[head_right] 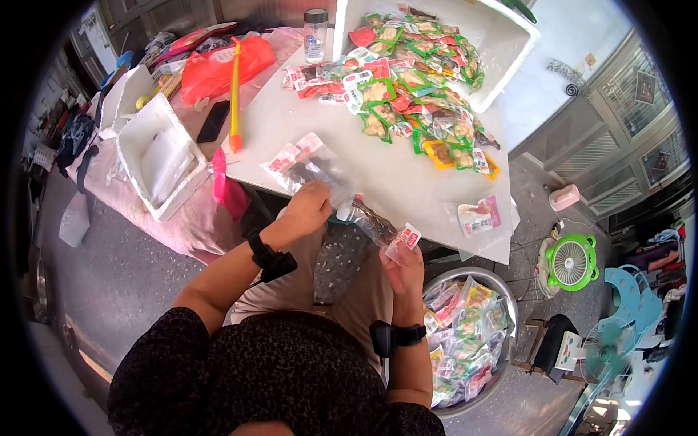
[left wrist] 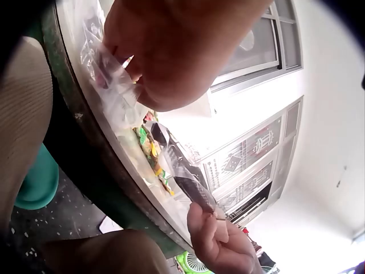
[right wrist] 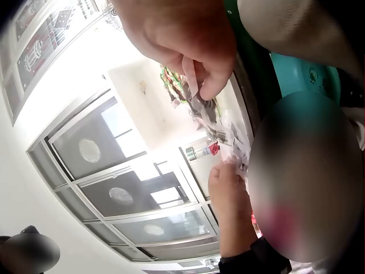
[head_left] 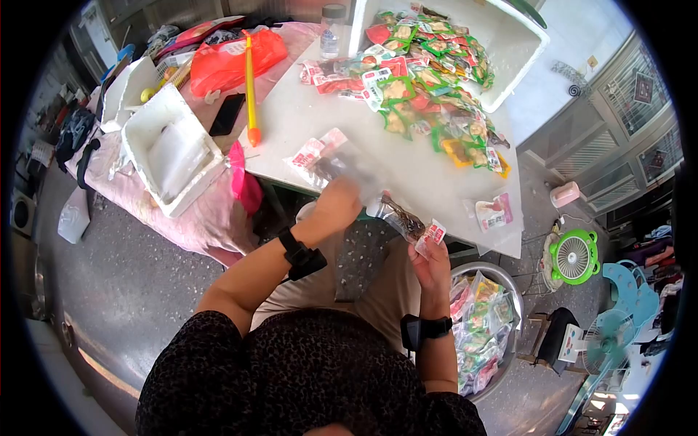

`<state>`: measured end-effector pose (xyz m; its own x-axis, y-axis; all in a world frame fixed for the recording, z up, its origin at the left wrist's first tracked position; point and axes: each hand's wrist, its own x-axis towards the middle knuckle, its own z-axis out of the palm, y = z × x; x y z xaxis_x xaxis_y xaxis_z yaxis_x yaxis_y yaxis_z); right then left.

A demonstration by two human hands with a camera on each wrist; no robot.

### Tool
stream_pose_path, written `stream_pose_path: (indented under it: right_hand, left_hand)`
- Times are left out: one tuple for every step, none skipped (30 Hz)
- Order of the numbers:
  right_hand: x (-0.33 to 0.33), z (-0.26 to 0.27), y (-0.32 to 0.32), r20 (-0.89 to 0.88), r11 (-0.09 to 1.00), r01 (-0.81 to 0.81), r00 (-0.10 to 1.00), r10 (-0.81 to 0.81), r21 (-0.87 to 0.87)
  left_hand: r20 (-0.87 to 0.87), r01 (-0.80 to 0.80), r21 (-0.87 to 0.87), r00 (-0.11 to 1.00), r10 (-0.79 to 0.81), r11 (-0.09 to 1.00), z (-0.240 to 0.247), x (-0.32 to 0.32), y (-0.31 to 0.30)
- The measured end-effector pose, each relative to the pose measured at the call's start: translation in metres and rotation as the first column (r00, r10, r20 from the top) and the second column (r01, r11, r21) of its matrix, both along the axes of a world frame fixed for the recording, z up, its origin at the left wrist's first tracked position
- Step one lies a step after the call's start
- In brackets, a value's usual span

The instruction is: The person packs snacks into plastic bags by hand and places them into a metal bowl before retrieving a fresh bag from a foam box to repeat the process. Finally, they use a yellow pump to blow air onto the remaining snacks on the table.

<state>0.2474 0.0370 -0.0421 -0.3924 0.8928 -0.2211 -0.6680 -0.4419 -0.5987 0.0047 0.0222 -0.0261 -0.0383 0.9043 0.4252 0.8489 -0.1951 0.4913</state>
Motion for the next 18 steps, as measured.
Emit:
stream_pose_path:
  right_hand:
    - [-0.004, 0.000, 0.000, 0.003, 1.000, -0.007, 1.000, 0.007, 0.002]
    - [-0.008, -0.001, 0.001, 0.006, 1.000, -0.013, 1.000, 0.013, 0.005]
    - [-0.011, -0.002, 0.002, 0.009, 1.000, -0.018, 1.000, 0.018, 0.007]
    - [-0.013, -0.004, 0.004, -0.007, 1.000, -0.027, 1.000, 0.027, 0.014]
    - [-0.016, -0.007, 0.006, -0.012, 1.000, -0.026, 1.000, 0.026, 0.009]
    - [-0.020, -0.010, 0.007, -0.017, 1.000, -0.025, 1.000, 0.025, 0.004]
    - [-0.023, -0.013, 0.008, -0.022, 1.000, -0.025, 0.999, 0.025, -0.001]
    - [-0.026, -0.016, 0.008, -0.038, 1.000, -0.020, 0.999, 0.019, -0.020]
    - [-0.032, -0.017, 0.009, -0.056, 0.999, -0.016, 0.998, 0.014, -0.037]
    - [-0.037, -0.017, 0.008, -0.073, 0.998, -0.012, 0.997, 0.008, -0.054]
    - [-0.041, -0.016, 0.007, -0.082, 0.998, -0.002, 0.997, -0.003, -0.062]
    - [-0.049, -0.011, 0.006, -0.091, 0.998, 0.007, 0.996, -0.014, -0.070]
    - [-0.056, -0.008, 0.004, -0.100, 0.997, 0.017, 0.995, -0.025, -0.077]
    - [-0.061, -0.009, 0.004, -0.083, 0.998, 0.012, 0.996, -0.018, -0.069]
    - [-0.068, -0.007, 0.003, -0.069, 0.998, 0.012, 0.997, -0.016, -0.068]
    - [-0.076, -0.005, 0.001, -0.056, 0.998, 0.011, 0.998, -0.014, -0.068]
    - [-0.085, -0.002, -0.001, -0.042, 0.998, 0.009, 0.999, -0.012, -0.068]
    - [-0.094, 0.004, -0.004, 0.003, 0.999, 0.026, 1.000, -0.025, -0.046]
  left_hand:
    - [0.038, -0.013, -0.027, 0.999, 0.014, 1.000, 0.004, 0.000, 0.000]
    - [0.064, -0.003, -0.009, 0.998, 0.004, 1.000, 0.004, -0.002, 0.000]
    - [0.091, 0.007, 0.009, 0.996, -0.007, 1.000, 0.002, -0.002, 0.001]
    - [0.119, 0.017, 0.026, 0.993, -0.020, 1.000, 0.002, -0.003, 0.001]
    - [0.136, 0.024, 0.051, 0.990, -0.030, 0.998, 0.001, -0.002, 0.001]
    - [0.154, 0.029, 0.076, 0.987, -0.041, 0.997, 0.003, -0.001, -0.001]
    - [0.172, 0.034, 0.101, 0.984, -0.051, 0.994, 0.004, 0.001, -0.003]
    - [0.186, 0.060, 0.109, 0.979, -0.080, 0.992, 0.004, 0.002, -0.004]
    - [0.199, 0.085, 0.119, 0.974, -0.108, 0.989, 0.005, 0.003, -0.005]
    - [0.211, 0.111, 0.130, 0.968, -0.137, 0.985, 0.005, 0.005, -0.007]
    - [0.171, 0.101, 0.144, 0.977, -0.125, 0.984, 0.007, 0.008, -0.009]
    - [0.131, 0.092, 0.158, 0.985, -0.113, 0.983, 0.009, 0.012, -0.012]
    - [0.090, 0.083, 0.172, 0.991, -0.100, 0.982, 0.010, 0.014, -0.015]
    - [0.028, 0.089, 0.192, 0.995, -0.096, 0.977, 0.007, 0.014, -0.016]
    - [0.017, 0.091, 0.189, 0.995, -0.096, 0.978, 0.009, 0.016, -0.019]
    - [0.006, 0.092, 0.187, 0.995, -0.095, 0.978, 0.012, 0.019, -0.022]
    - [-0.005, 0.093, 0.184, 0.996, -0.094, 0.979, 0.014, 0.022, -0.025]
    - [-0.028, 0.086, 0.157, 0.996, -0.082, 0.984, 0.011, 0.023, -0.026]
